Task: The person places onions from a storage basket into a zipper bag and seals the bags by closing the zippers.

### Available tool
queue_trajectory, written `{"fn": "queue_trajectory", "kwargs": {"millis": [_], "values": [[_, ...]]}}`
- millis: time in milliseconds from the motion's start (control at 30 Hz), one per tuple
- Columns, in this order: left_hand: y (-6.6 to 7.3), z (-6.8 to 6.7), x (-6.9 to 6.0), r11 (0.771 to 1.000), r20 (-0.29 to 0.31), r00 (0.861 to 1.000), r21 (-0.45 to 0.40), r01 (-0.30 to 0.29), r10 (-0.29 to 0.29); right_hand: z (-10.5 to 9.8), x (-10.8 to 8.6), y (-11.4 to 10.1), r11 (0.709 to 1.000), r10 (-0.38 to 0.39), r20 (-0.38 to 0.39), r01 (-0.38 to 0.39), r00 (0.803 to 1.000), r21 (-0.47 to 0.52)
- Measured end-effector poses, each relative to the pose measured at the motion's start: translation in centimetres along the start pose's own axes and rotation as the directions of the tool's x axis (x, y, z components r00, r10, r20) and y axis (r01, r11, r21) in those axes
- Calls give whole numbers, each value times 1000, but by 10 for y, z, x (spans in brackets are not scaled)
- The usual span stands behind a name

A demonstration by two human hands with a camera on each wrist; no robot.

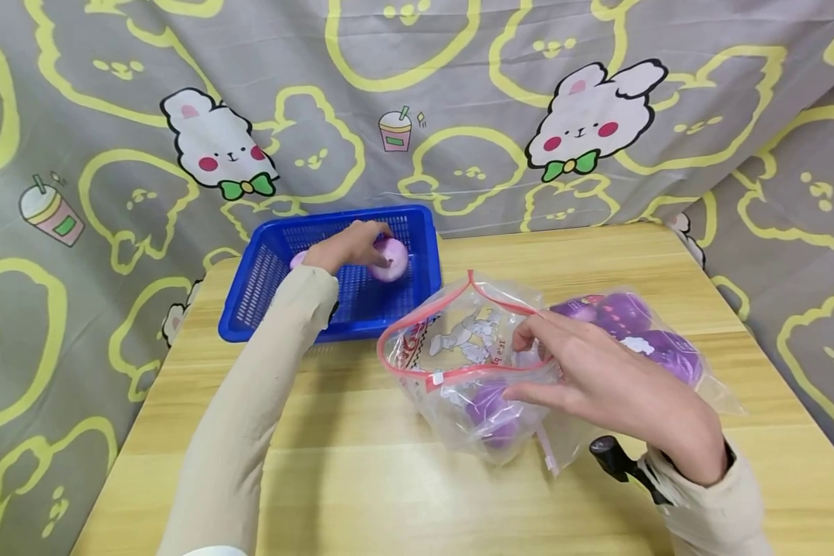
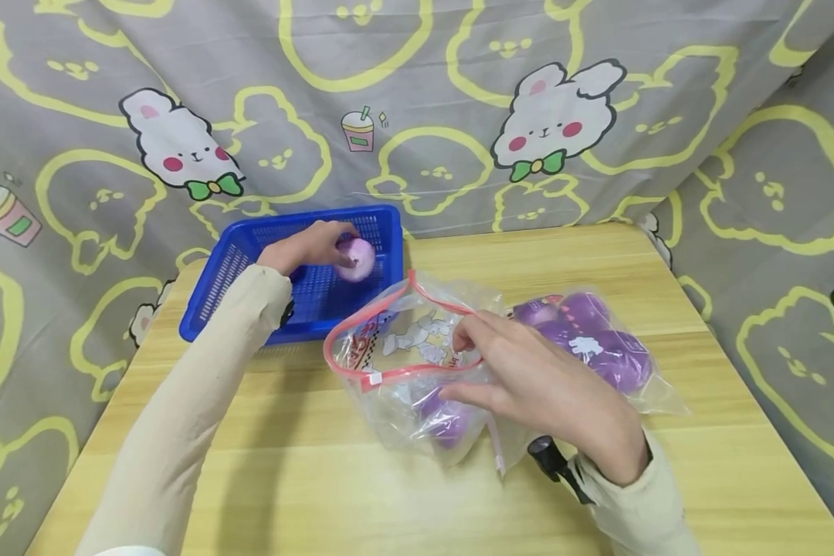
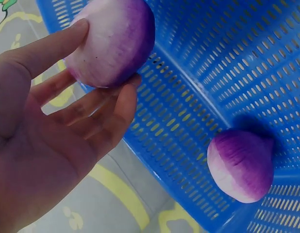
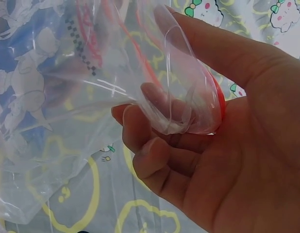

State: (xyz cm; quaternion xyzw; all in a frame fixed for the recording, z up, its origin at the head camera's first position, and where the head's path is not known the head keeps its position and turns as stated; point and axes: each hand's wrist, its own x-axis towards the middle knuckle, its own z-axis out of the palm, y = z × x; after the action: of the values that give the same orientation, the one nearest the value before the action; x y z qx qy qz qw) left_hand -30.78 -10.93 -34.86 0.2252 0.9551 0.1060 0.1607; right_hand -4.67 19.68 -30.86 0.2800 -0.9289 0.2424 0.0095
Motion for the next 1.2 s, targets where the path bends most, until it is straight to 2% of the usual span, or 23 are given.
{"fn": "queue_trajectory", "kwargs": {"millis": [267, 667, 867, 967, 1100, 1200], "values": [[9, 0, -10, 999, 59, 998, 49, 0, -3, 2, 2, 3, 1000, -17, -6, 17, 1000, 21], [24, -6, -23, 996, 37, 996, 46, -79, 77, 2, 4, 3, 999, -21, 8, 21, 1000, 48], [35, -4, -30, 991, 13, 992, 35, -127, 127, 2, 4, 3, 999, -15, 16, 14, 1000, 49], [38, -3, -35, 990, -17, 991, 45, -133, 133, 2, 4, 4, 999, -14, 17, 13, 1000, 51], [43, -2, -45, 992, -106, 987, 56, -114, 119, 2, 4, 4, 999, -16, 12, 16, 1000, 48], [45, 0, -55, 996, -166, 982, 47, -79, 85, 2, 4, 4, 999, -21, 6, 21, 1000, 40]]}}
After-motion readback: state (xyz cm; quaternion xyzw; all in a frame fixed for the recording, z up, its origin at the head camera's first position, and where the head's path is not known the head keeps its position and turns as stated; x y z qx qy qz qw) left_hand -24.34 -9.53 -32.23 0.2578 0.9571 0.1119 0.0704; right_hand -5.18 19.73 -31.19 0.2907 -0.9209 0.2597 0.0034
